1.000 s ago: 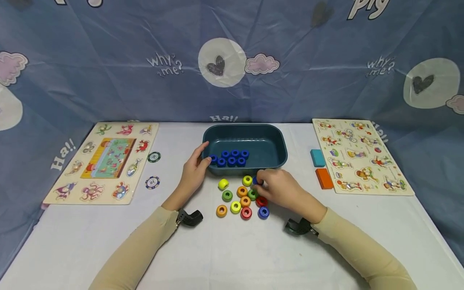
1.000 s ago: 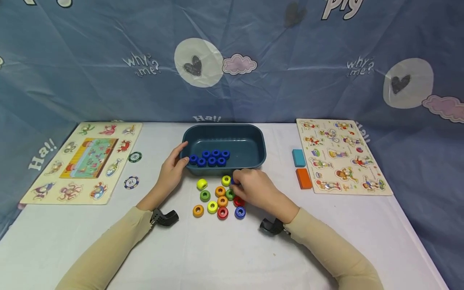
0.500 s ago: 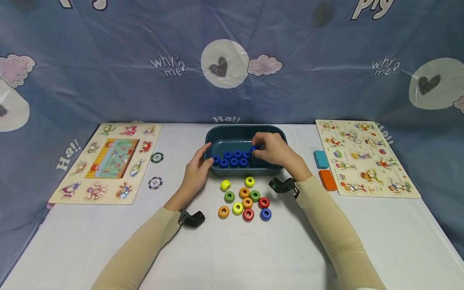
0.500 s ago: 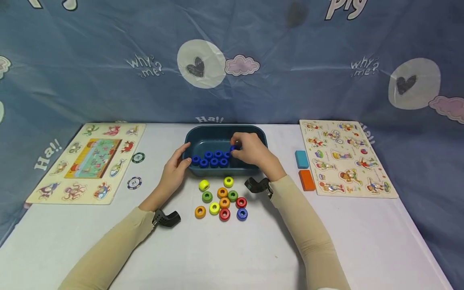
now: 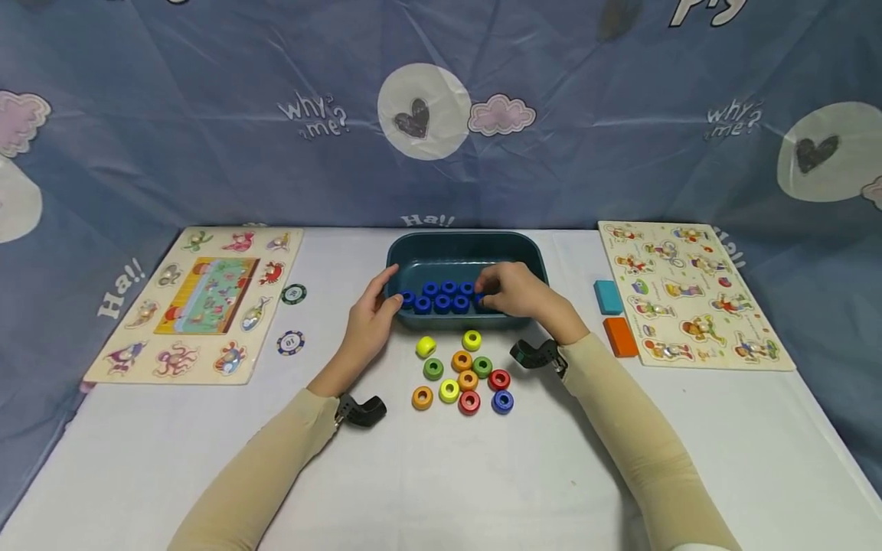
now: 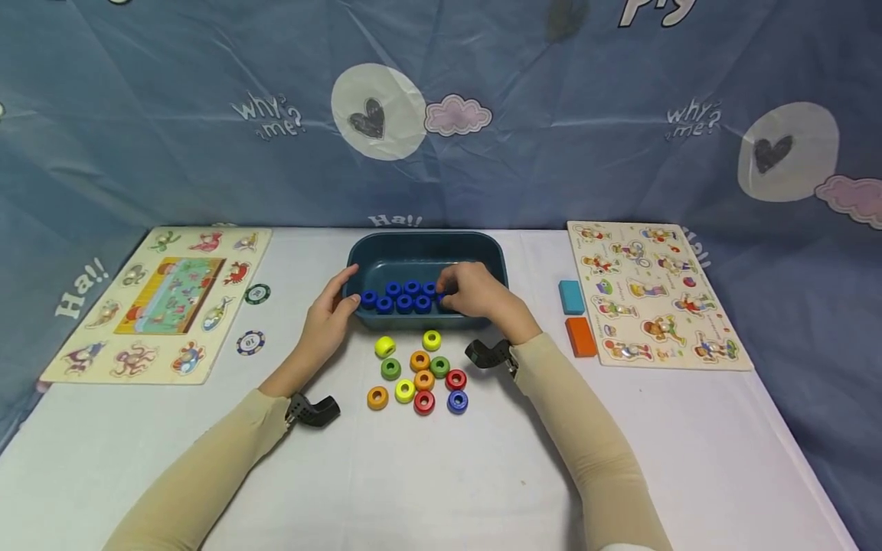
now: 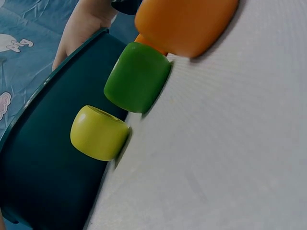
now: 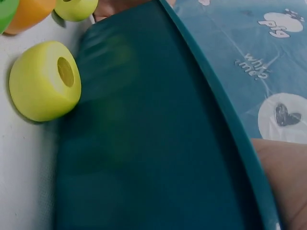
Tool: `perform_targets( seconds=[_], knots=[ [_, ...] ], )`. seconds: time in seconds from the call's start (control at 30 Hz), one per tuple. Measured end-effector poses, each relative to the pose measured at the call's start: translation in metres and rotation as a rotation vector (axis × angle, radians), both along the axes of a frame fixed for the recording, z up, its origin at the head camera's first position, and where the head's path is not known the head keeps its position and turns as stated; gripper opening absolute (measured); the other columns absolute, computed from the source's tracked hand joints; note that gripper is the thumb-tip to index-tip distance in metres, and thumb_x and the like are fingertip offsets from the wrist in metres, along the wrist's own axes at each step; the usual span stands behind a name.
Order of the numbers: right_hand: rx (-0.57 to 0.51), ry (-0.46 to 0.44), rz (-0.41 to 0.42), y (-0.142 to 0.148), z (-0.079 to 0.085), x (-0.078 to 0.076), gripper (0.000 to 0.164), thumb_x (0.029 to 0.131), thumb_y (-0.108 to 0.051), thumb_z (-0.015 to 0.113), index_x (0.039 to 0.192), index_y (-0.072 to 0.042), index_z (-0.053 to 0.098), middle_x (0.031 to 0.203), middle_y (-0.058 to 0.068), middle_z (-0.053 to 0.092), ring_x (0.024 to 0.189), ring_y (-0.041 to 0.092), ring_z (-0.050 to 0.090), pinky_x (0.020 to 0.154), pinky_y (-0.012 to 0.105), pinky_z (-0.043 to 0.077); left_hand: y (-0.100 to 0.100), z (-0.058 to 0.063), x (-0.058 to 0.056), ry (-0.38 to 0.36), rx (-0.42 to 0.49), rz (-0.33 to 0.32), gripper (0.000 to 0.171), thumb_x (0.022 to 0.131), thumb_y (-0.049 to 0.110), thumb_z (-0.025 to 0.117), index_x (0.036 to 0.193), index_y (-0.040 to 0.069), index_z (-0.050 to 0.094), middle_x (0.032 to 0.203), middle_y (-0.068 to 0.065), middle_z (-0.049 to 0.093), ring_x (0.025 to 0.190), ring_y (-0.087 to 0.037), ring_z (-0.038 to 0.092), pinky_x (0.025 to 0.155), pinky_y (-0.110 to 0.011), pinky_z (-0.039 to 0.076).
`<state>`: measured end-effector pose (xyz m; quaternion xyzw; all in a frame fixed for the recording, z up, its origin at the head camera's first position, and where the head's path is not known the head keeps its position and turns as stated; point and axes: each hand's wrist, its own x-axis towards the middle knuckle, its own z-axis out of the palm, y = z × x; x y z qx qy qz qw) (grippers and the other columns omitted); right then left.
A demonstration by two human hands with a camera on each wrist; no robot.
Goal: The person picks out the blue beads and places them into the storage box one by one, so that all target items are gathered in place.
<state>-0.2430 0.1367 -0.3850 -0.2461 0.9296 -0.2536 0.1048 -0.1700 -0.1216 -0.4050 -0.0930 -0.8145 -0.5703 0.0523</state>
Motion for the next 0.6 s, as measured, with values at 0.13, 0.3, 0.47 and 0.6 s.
perform_targets(
  seconds=[0.13, 0.3, 0.47, 0.6],
  knots=[
    [-0.024, -0.027, 0.006, 0.0001, -0.0014, -0.0012, 0.01, 0.085, -0.009, 0.071, 0.095, -0.009, 0.07, 0.096, 0.007, 0.072, 0.091, 0.021, 0.067, 0.082, 0.039, 0.055, 0.0003, -0.0003, 0.0002, 0.003, 0.008, 0.0, 0.049, 0.1, 0.009, 0.048, 0.148, 0.004, 0.039, 0.156, -0.015, 0.034, 0.146, -0.025, 0.03, 0.118, -0.04, 0.032],
    [-0.011, -0.024, 0.003, -0.0005, -0.0024, -0.0016, 0.003, 0.086, -0.013, 0.072, 0.085, -0.012, 0.074, 0.088, 0.002, 0.074, 0.083, 0.016, 0.066, 0.077, 0.035, 0.054, 0.0001, -0.0011, -0.0005, 0.002, 0.011, -0.002, 0.049, 0.1, 0.01, 0.047, 0.148, 0.004, 0.039, 0.157, -0.015, 0.034, 0.146, -0.025, 0.03, 0.118, -0.039, 0.032],
    [-0.004, -0.013, 0.011, -0.0007, -0.0025, -0.0012, 0.007, 0.088, -0.015, 0.07, 0.085, -0.013, 0.077, 0.088, 0.002, 0.075, 0.08, 0.015, 0.065, 0.074, 0.033, 0.054, -0.0003, -0.0025, -0.0012, 0.008, 0.01, 0.0, 0.049, 0.1, 0.009, 0.048, 0.148, 0.003, 0.039, 0.156, -0.015, 0.034, 0.146, -0.024, 0.03, 0.118, -0.039, 0.032],
    [-0.01, -0.008, 0.014, -0.0008, -0.0016, -0.0005, 0.007, 0.088, -0.013, 0.07, 0.085, -0.012, 0.077, 0.088, 0.002, 0.075, 0.079, 0.015, 0.065, 0.073, 0.033, 0.054, -0.0005, -0.0029, -0.0017, 0.01, 0.015, -0.005, 0.049, 0.1, 0.009, 0.047, 0.148, 0.003, 0.039, 0.157, -0.015, 0.033, 0.146, -0.024, 0.03, 0.118, -0.039, 0.032]
  ],
)
